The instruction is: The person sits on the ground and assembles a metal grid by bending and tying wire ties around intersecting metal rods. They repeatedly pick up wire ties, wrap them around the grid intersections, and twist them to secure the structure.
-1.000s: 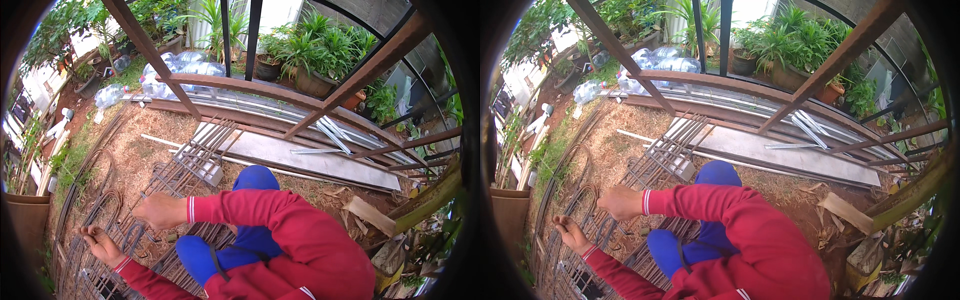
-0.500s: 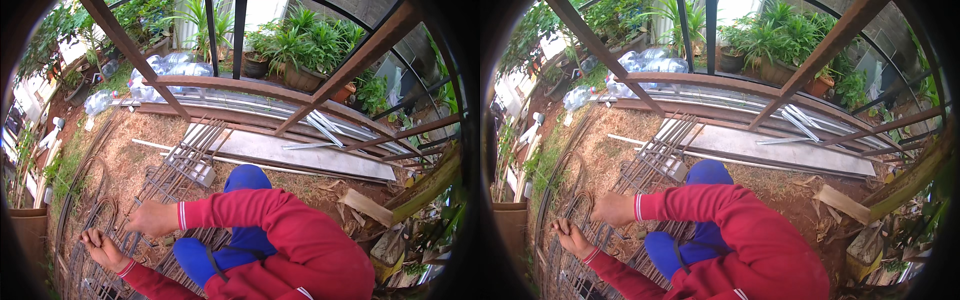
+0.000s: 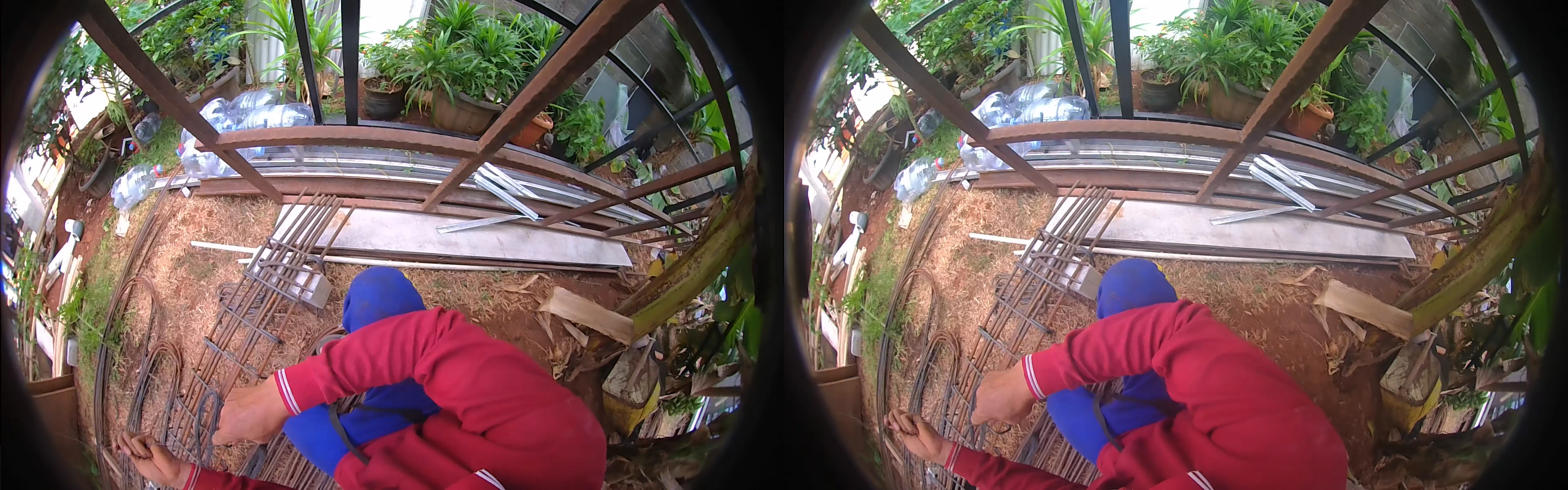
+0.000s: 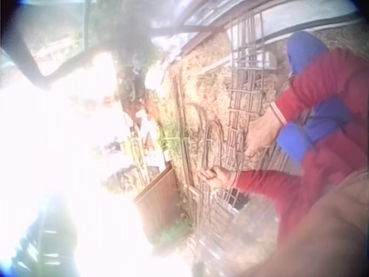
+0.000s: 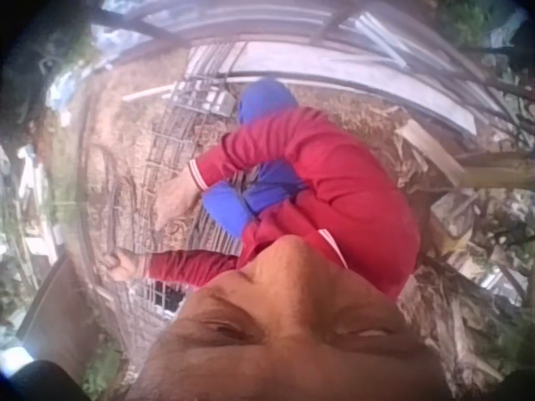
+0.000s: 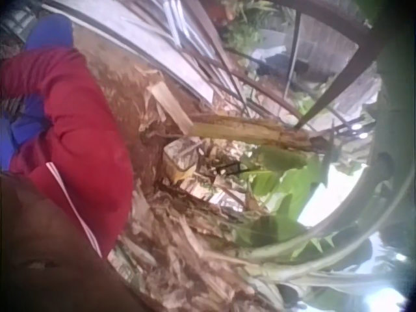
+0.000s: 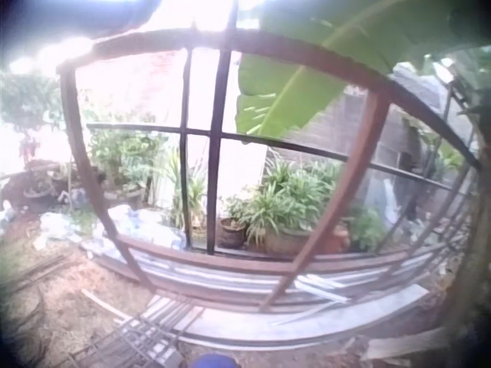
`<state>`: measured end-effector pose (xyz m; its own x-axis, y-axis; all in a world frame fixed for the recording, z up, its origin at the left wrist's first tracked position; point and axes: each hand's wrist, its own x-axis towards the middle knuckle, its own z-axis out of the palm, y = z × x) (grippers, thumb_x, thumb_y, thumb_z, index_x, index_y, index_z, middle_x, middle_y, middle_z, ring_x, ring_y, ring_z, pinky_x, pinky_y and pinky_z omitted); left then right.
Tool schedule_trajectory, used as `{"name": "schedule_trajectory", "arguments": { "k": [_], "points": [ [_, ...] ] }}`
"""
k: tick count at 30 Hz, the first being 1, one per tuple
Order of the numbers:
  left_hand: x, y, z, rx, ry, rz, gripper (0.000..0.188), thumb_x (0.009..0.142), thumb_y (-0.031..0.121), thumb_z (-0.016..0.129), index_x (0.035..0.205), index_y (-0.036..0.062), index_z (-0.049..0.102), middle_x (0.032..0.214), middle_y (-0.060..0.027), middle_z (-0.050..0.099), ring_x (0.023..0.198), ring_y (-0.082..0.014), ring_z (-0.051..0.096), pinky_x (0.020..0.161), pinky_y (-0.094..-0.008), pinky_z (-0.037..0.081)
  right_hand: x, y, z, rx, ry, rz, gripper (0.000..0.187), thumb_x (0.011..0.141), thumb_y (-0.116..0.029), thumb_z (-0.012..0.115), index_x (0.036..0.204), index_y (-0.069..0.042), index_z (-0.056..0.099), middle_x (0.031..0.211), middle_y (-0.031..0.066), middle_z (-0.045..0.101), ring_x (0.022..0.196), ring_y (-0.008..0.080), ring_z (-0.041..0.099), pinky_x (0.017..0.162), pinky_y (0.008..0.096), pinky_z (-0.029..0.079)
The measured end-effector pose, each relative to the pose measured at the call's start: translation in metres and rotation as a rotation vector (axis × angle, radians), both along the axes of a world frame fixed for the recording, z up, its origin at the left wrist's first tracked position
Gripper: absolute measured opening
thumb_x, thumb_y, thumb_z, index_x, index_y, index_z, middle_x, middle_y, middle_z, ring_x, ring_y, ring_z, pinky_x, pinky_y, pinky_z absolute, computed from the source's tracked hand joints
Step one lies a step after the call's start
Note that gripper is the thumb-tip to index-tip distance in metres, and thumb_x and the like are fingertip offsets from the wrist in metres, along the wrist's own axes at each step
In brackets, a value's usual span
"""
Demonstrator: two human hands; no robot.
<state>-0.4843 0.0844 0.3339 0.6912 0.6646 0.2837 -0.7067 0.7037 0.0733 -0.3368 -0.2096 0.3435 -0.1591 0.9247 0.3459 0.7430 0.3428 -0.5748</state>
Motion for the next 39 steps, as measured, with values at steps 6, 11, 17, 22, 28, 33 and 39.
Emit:
{"name": "schedule_trajectory", "arguments": {
  "k": [6, 11, 17, 22, 28, 33, 39],
  "points": [
    [-0.047, 0.056, -0.043, -0.002, -0.050, 0.080, 0.022, 0.107, 0.011, 0.036, 0.087, 0.0054, 0.042, 0.070, -0.0027, 0.030, 0.050, -0.0105, 0.018, 0.046, -0.0272, 0.020, 0.071, -0.011, -0.006, 0.132, -0.068, -0.291, 0.008, 0.076, -0.012, 0.062, 0.075, -0.008, 0.055, 0.064, 0.0138, 0.057, 0.067, 0.0367, 0.061, 0.056, 0.0477, 0.044],
    [-0.064, 0.099, -0.031, 0.149, 0.104, 0.281, 0.024, 0.109, 0.016, 0.035, 0.100, -0.0019, 0.049, 0.080, -0.0085, 0.042, 0.062, -0.0149, 0.036, 0.054, -0.0288, 0.032, 0.075, -0.023, 0.003, 0.077, -0.107, -0.345, 0.011, 0.069, -0.010, 0.065, 0.073, -0.008, 0.055, 0.063, 0.0135, 0.057, 0.063, 0.0363, 0.060, 0.054, 0.0485, 0.041],
    [0.018, -0.046, 0.001, -0.026, 0.625, 0.472, 0.041, 0.109, 0.021, 0.038, 0.128, -0.0126, 0.048, 0.130, -0.0248, 0.058, 0.105, -0.0316, 0.057, 0.090, -0.0384, 0.049, 0.068, -0.002, 0.000, 0.125, -0.097, -0.534, 0.012, 0.067, -0.009, 0.066, 0.073, -0.004, 0.057, 0.063, 0.0132, 0.060, 0.064, 0.0339, 0.065, 0.055, 0.0458, 0.048],
    [0.076, -0.125, 0.011, -0.143, 0.631, 0.375, 0.017, 0.109, 0.012, 0.037, 0.102, 0.0000, 0.047, 0.075, -0.0039, 0.035, 0.058, -0.0125, 0.028, 0.047, -0.0263, 0.026, 0.042, -0.002, -0.011, 0.039, -0.242, -0.565, 0.009, 0.069, -0.011, 0.066, 0.073, -0.005, 0.062, 0.065, 0.0148, 0.064, 0.066, 0.0334, 0.067, 0.061, 0.0435, 0.054],
    [0.065, -0.100, -0.023, -0.009, 0.249, -0.082, 0.014, 0.108, 0.009, 0.035, 0.102, 0.0003, 0.045, 0.075, -0.0033, 0.033, 0.059, -0.0114, 0.026, 0.046, -0.0259, 0.024, 0.047, -0.004, 0.003, 0.120, 0.007, -0.319, 0.008, 0.069, -0.013, 0.067, 0.072, -0.005, 0.068, 0.065, 0.0136, 0.065, 0.068, 0.0324, 0.069, 0.061, 0.0430, 0.053],
    [0.061, -0.099, -0.026, 0.048, 0.059, -0.207, 0.015, 0.108, 0.006, 0.031, 0.099, 0.0026, 0.043, 0.076, -0.0033, 0.033, 0.059, -0.0112, 0.023, 0.046, -0.0254, 0.022, 0.057, -0.002, 0.000, 0.051, -0.242, -0.679, 0.009, 0.074, -0.015, 0.067, 0.071, -0.006, 0.066, 0.066, 0.0117, 0.065, 0.067, 0.0302, 0.068, 0.059, 0.0424, 0.052],
    [0.047, -0.075, -0.018, 0.060, 0.098, -0.175, 0.016, 0.107, 0.007, 0.032, 0.098, 0.0031, 0.044, 0.075, -0.0017, 0.032, 0.057, -0.0109, 0.021, 0.047, -0.0257, 0.021, 0.021, 0.004, -0.001, 0.172, 0.042, -0.177, 0.008, 0.072, -0.016, 0.070, 0.076, -0.008, 0.070, 0.068, 0.0131, 0.067, 0.068, 0.0310, 0.069, 0.057, 0.0413, 0.050]
  ]
}}
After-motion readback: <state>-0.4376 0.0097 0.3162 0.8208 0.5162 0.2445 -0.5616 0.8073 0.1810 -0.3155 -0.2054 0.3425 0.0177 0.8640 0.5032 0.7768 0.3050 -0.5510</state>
